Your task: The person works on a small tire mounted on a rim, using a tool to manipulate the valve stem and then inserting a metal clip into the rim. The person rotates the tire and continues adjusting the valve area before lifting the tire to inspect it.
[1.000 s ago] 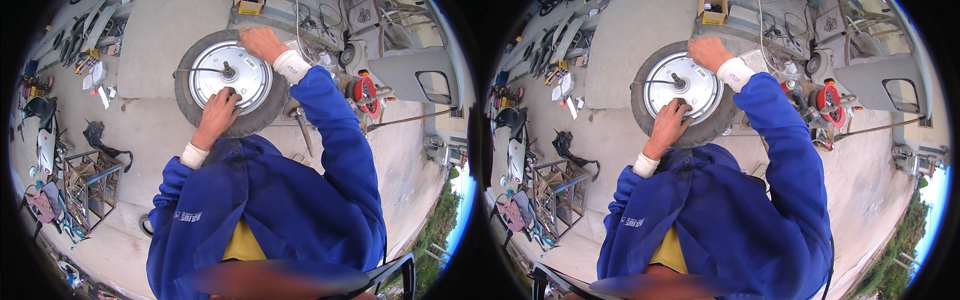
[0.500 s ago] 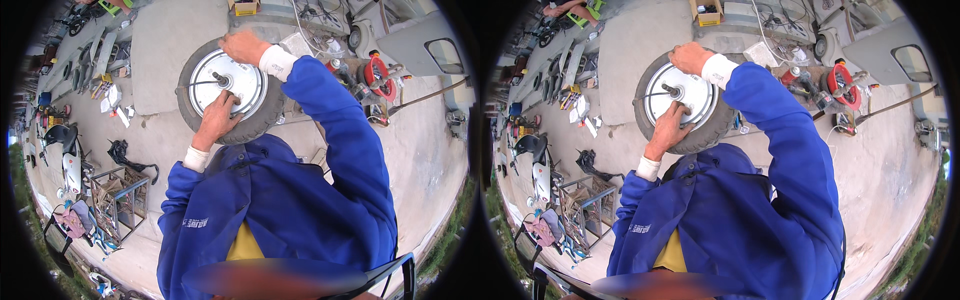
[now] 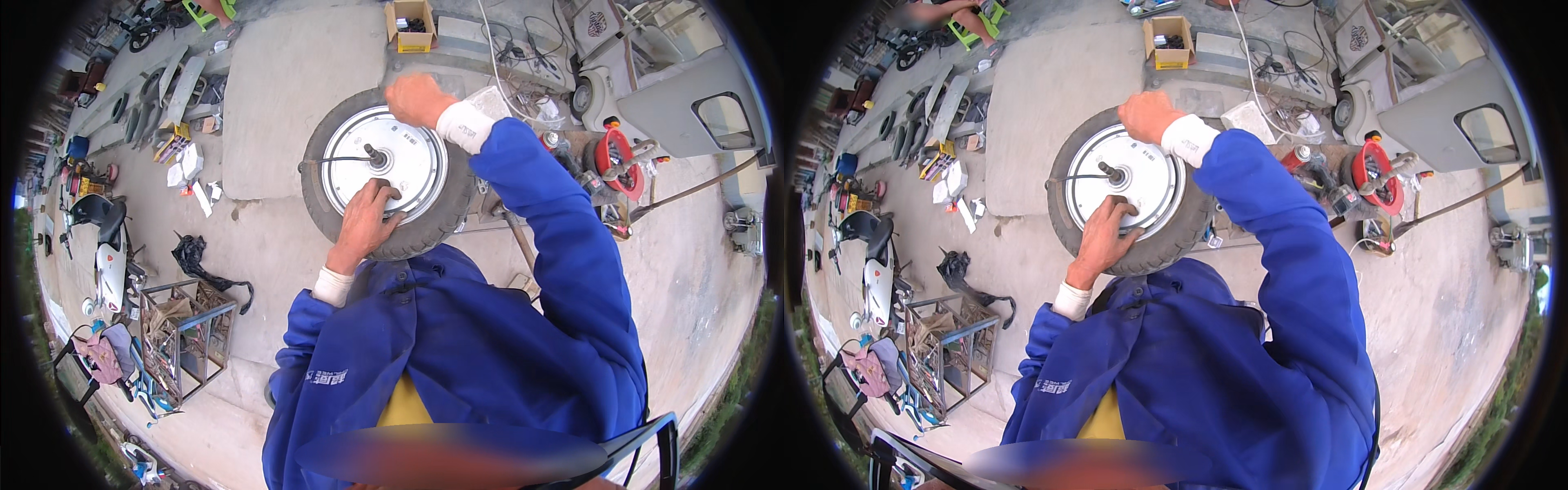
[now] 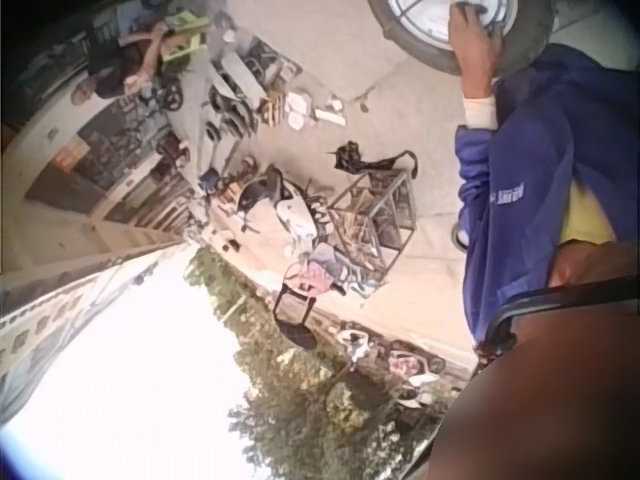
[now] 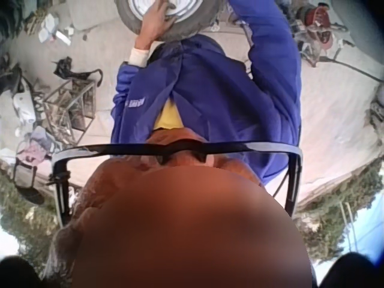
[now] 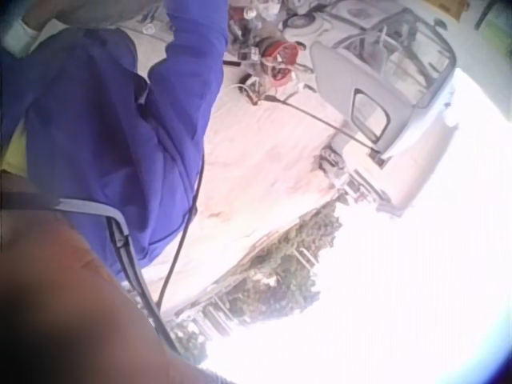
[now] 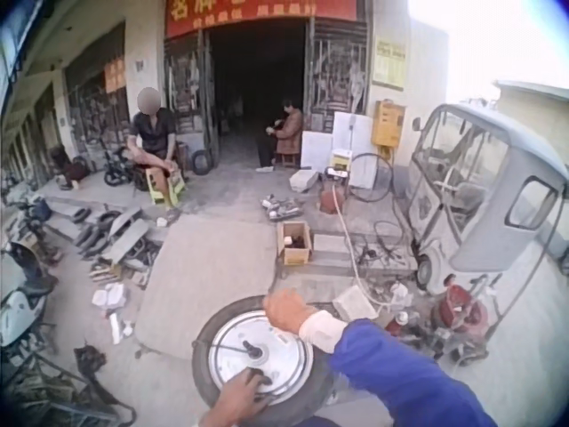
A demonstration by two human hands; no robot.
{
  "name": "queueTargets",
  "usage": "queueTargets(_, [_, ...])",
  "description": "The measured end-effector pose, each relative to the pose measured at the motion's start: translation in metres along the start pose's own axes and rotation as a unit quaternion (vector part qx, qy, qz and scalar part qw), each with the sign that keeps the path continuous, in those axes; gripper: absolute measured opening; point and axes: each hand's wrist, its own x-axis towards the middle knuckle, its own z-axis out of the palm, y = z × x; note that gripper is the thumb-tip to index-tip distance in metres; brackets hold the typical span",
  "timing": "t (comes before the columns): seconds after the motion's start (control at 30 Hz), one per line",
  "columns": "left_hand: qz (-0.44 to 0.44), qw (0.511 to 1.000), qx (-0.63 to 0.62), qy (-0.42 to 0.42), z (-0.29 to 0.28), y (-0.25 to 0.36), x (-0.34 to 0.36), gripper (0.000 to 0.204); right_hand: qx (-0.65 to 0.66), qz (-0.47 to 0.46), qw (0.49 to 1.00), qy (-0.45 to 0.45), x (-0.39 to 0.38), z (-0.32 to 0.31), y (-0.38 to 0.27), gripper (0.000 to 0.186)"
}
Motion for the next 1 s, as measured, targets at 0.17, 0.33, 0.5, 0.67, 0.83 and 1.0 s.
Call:
queueTargets(0.17, [0.002, 1.0, -0.024, 0.015, 0.0, 0.002, -0.001, 0.039, 0.22, 0.089, 0.95, 0.201, -0.047, -0.053, 0.022, 0.029])
queueTargets(0.33, [-0.005, 0.999, -0.03, 0.029, 0.006, 0.001, 0.0, 0.04, 0.297, 0.283, 0.826, 0.386, -0.152, 0.019, 0.081, 0.034])
queueTargets(0.5, [-0.018, 1.0, -0.01, 0.022, 0.009, 0.001, -0.001, 0.04, 0.259, 0.456, 0.851, 0.036, -0.261, 0.206, 0.058, 0.035])
queueTargets(0.67, [-0.016, 1.0, 0.004, 0.023, 0.008, 0.0, 0.002, 0.041, 0.241, 0.448, 0.859, -0.064, -0.286, 0.319, 0.022, 0.022])
queueTargets(0.83, [-0.004, 0.999, 0.015, 0.032, 0.011, -0.003, 0.002, 0.042, 0.225, 0.432, 0.873, 0.012, -0.284, 0.336, 0.023, 0.036])
queueTargets(1.0, [-0.042, 0.997, -0.017, 0.055, 0.013, -0.003, -0.014, 0.037, 0.472, 0.436, 0.751, 0.15, -0.259, 0.224, 0.023, 0.058])
